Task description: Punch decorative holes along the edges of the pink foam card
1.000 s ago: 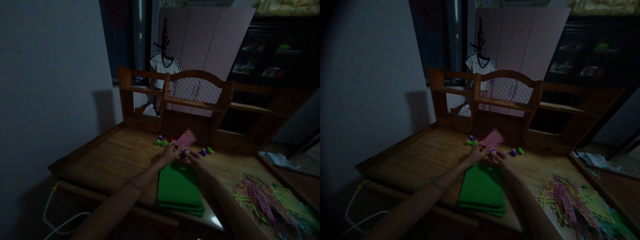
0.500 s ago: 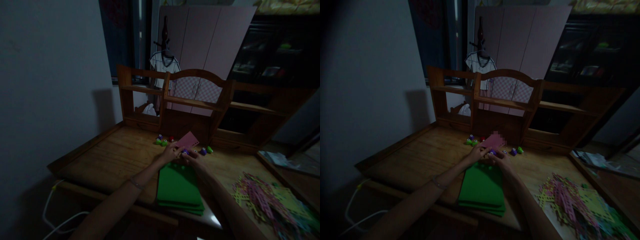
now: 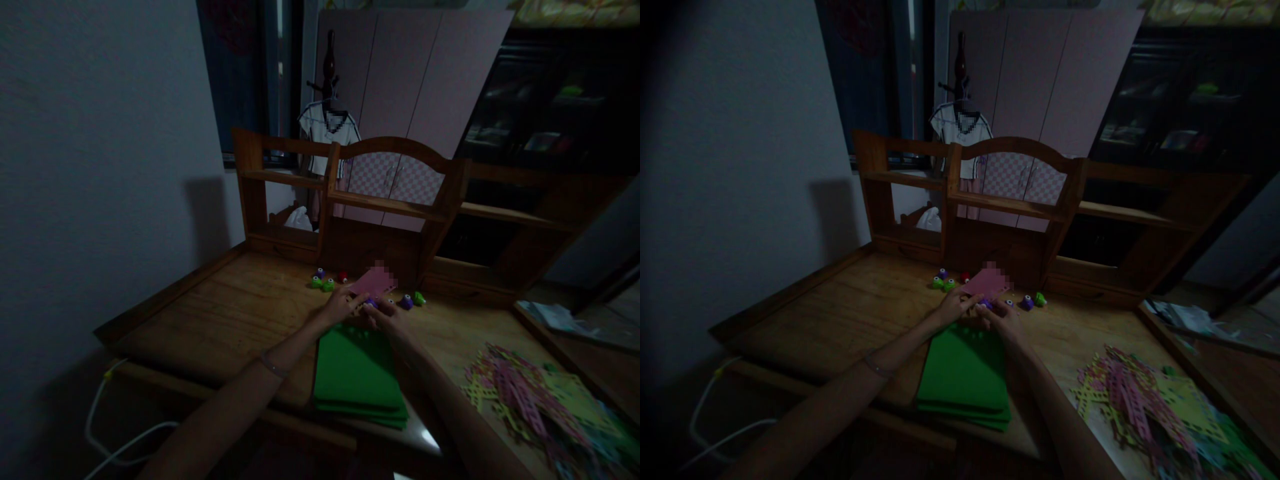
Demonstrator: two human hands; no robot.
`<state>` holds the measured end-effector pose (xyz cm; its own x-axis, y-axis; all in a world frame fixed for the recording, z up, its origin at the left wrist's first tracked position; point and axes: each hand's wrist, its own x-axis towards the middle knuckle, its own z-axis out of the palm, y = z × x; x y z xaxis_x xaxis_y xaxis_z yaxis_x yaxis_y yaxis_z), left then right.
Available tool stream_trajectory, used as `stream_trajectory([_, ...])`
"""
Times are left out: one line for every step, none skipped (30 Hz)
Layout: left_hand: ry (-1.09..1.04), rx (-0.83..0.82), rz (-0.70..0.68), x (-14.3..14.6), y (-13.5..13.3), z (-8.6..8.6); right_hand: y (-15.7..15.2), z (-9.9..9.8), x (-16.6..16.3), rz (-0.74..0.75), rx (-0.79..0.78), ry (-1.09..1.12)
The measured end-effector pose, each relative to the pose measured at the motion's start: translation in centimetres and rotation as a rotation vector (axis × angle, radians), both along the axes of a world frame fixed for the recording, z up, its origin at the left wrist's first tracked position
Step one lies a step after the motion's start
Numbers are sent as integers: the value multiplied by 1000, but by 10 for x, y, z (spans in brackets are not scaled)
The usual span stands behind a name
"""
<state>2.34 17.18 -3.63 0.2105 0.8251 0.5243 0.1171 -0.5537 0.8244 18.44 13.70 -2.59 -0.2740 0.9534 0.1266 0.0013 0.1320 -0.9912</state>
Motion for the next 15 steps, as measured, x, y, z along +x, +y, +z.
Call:
stream_trajectory([3,-2,2,0,1,-1,-1,1,0,-1,-2,3])
stream_trajectory([9,-6,4,0,2,-2,-1,2,-1,-7,-2,3])
stream_trajectory([15,-11,7,0,3,-2,-1,3,-1,-15,0,-3])
stream_trajectory([20,-11,10,0,3,-3,-1,3,-2,-22,4,-12])
stream_trajectory([24,-5,11,0,4,-3,0,3,-2,-28,10,-23])
stream_trajectory([29,2,8,0,4,-4,0,2,-2,-28,13,-36])
stream_trajectory([33,8,5,-1,4,-4,1,2,-2,-27,13,-46])
stream_trajectory([35,10,1,-1,4,-4,2,0,-2,-25,6,-51])
stream_trajectory([37,10,-6,-1,4,-4,3,-1,-2,-30,-6,-47])
stream_trajectory([37,7,-12,-1,5,-5,4,-3,-2,-38,-20,-37])
stream_trajectory([35,1,-17,-1,5,-5,5,-5,-2,-44,-30,-26])
stream_trajectory([32,-8,-24,-1,5,-6,5,-6,-2,-51,-34,-14])
stream_trajectory([31,-26,-34,0,5,-6,6,-8,-1,-57,-31,-5])
stream_trajectory([29,-51,-49,1,5,-7,6,-10,-1,-63,-20,2])
stream_trajectory([26,-79,-64,2,5,-8,6,-11,0,-69,-5,8])
